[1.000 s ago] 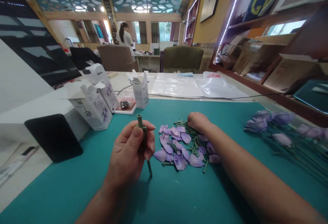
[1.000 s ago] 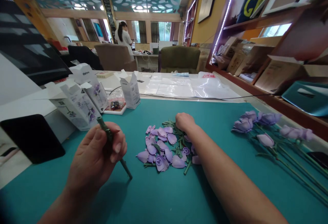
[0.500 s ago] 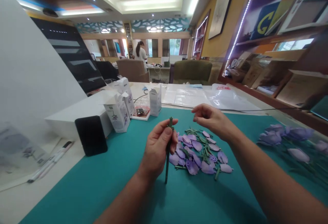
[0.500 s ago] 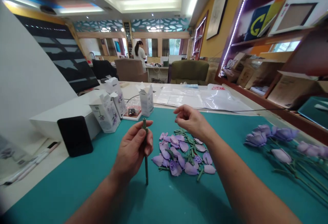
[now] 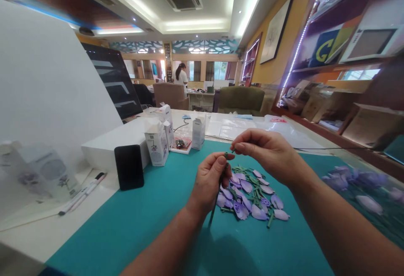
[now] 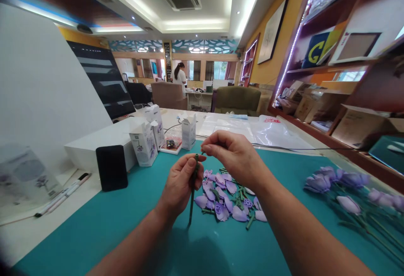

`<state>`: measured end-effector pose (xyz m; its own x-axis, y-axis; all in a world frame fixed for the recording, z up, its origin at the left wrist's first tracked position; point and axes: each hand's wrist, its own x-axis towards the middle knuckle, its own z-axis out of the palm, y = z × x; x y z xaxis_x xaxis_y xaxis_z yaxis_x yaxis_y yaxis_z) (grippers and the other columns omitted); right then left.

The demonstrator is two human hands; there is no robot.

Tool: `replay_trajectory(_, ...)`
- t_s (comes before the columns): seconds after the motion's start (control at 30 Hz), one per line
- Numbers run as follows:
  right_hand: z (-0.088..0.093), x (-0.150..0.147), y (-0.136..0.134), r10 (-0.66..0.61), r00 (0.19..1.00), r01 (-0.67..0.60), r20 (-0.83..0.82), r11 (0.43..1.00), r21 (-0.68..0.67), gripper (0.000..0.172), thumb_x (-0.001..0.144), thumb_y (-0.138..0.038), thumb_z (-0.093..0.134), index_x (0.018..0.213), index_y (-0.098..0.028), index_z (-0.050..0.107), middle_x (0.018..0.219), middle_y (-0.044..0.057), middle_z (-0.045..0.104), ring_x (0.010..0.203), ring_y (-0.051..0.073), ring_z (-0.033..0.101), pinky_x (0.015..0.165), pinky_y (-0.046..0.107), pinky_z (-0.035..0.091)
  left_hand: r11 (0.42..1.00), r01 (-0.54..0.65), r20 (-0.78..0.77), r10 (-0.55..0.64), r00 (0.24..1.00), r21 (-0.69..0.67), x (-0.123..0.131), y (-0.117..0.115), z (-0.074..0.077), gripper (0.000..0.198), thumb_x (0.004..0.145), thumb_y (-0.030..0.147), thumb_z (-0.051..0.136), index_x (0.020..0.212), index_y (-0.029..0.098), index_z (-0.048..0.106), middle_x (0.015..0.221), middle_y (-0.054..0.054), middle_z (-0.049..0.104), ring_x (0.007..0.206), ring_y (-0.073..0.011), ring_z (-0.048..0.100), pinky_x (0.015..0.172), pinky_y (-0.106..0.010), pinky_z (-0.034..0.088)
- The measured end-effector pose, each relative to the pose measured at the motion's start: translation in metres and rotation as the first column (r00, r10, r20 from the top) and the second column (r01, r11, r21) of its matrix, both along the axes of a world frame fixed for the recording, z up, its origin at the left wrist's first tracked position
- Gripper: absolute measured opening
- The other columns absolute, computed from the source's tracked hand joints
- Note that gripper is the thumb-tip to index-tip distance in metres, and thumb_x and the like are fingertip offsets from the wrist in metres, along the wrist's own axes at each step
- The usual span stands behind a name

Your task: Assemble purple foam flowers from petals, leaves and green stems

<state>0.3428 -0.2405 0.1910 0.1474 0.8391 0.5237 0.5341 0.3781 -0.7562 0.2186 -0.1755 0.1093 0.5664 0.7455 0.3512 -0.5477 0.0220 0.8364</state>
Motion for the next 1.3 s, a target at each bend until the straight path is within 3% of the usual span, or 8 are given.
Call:
replay_trajectory(0.27,0.004,-0.003,0.000,-0.044,0.986,0.045,0.161,0.999,-0.002,0.015,0.078,-0.031,0.059,0.071,-0.019,0.063,0.066,0.001,0.064,0.064,0.014,0.055,0.059,0.026,0.044,0.998,-0.003,-0.035,0.005,0.999,0.060,0.000,0.000,0.001,0.034,0.083,0.047,0.056,0.085,0.013,0.062,0.058,0.003,0.051,0.043,-0.0051,0.040,0.042,-0.020,0.026)
replay_trajectory(1.3,0.013,-0.012,-0.002,-0.096,0.896,0.129,0.433,0.991,-0.046,0.014,0.080,-0.024,0.053,0.067,-0.019,0.056,0.061,-0.002,0.058,0.060,0.012,0.050,0.056,0.026,0.036,0.998,0.049,-0.033,-0.048,0.998,0.042,-0.003,-0.002,0.001,0.033,0.082,0.045,0.057,0.073,0.014,0.054,0.054,0.005,0.045,0.043,-0.0034,0.032,0.040,-0.019,0.020)
